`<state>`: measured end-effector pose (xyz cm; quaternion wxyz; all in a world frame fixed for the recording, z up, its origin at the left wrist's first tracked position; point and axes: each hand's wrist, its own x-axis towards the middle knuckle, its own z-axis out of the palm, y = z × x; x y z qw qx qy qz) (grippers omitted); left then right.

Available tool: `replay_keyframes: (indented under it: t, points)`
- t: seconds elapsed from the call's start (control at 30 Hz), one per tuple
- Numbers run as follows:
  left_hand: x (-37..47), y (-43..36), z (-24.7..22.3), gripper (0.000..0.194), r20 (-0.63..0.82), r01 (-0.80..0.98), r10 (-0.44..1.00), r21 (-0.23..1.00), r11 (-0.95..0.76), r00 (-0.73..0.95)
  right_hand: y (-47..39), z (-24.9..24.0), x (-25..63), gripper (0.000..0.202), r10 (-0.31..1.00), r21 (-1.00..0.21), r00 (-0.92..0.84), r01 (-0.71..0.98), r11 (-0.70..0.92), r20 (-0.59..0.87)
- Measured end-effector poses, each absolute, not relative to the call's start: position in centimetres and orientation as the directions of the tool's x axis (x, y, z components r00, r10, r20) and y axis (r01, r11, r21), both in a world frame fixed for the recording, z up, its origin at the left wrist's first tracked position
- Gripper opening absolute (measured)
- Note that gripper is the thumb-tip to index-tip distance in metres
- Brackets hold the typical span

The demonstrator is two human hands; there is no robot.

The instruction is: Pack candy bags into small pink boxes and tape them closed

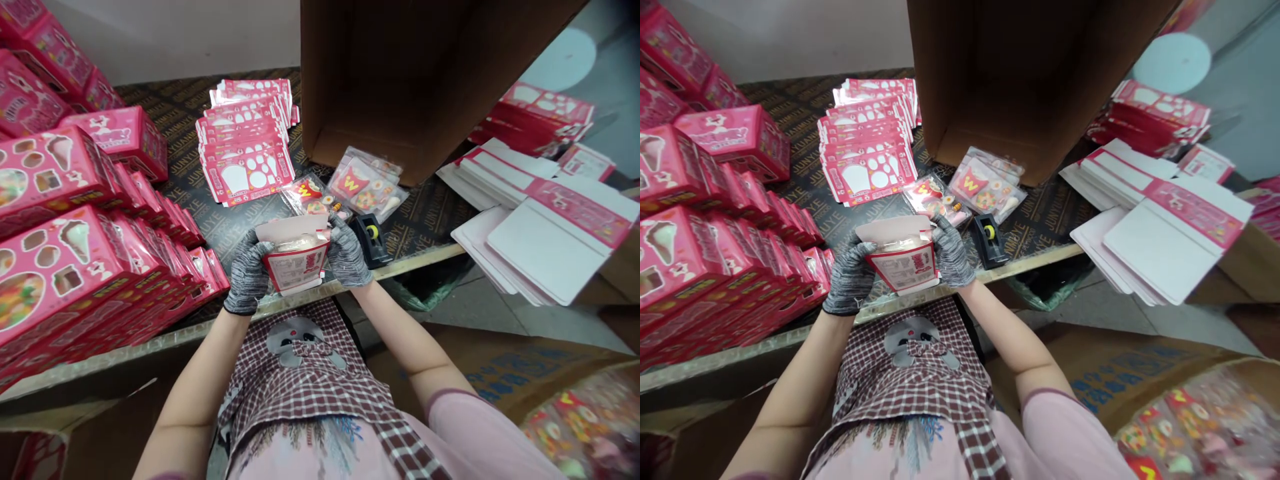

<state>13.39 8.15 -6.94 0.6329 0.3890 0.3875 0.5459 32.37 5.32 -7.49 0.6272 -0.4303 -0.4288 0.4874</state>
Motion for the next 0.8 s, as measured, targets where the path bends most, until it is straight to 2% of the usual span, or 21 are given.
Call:
replay_keyframes:
  t: [0.13,0.2,0.37,0.47,0.6,0.67,0.8]
  points:
    - [14.1,7.7,-6.6,0.020,0.082,-0.385,0.994,0.917,-0.105,-0.077,5.0,-7.5,31.2,0.046,0.935,-0.978,0.289,0.019,0.207,0.203]
    - [14.7,7.2,-6.6,0.020,0.109,-0.406,0.986,0.901,-0.153,-0.128,4.7,-7.3,30.4,0.046,0.890,-0.972,0.391,0.073,0.225,0.236]
    - [14.6,7.2,-6.8,0.031,0.188,-0.292,0.980,0.935,-0.199,-0.065,4.5,-6.9,29.6,0.032,0.836,-0.955,0.463,0.149,0.255,0.295]
    - [13.3,7.3,-7.1,0.033,0.237,-0.203,0.971,0.950,-0.235,-0.015,4.4,-6.7,30.6,0.022,0.855,-0.937,0.390,0.212,0.279,0.343]
    - [10.9,7.0,-7.2,0.023,0.359,-0.024,0.923,0.933,-0.359,0.140,3.7,-6.9,32.8,0.023,0.881,-0.900,0.231,0.250,0.356,0.413]
    - [10.0,7.2,-7.1,0.025,0.459,0.093,0.858,0.868,-0.489,0.231,3.3,-7.2,33.8,0.024,0.868,-0.851,0.105,0.284,0.441,0.485]
    - [10.3,8.2,-6.4,0.028,0.591,0.285,0.680,0.626,-0.726,0.434,2.5,-7.6,35.1,0.034,0.841,-0.751,-0.086,0.407,0.520,0.535]
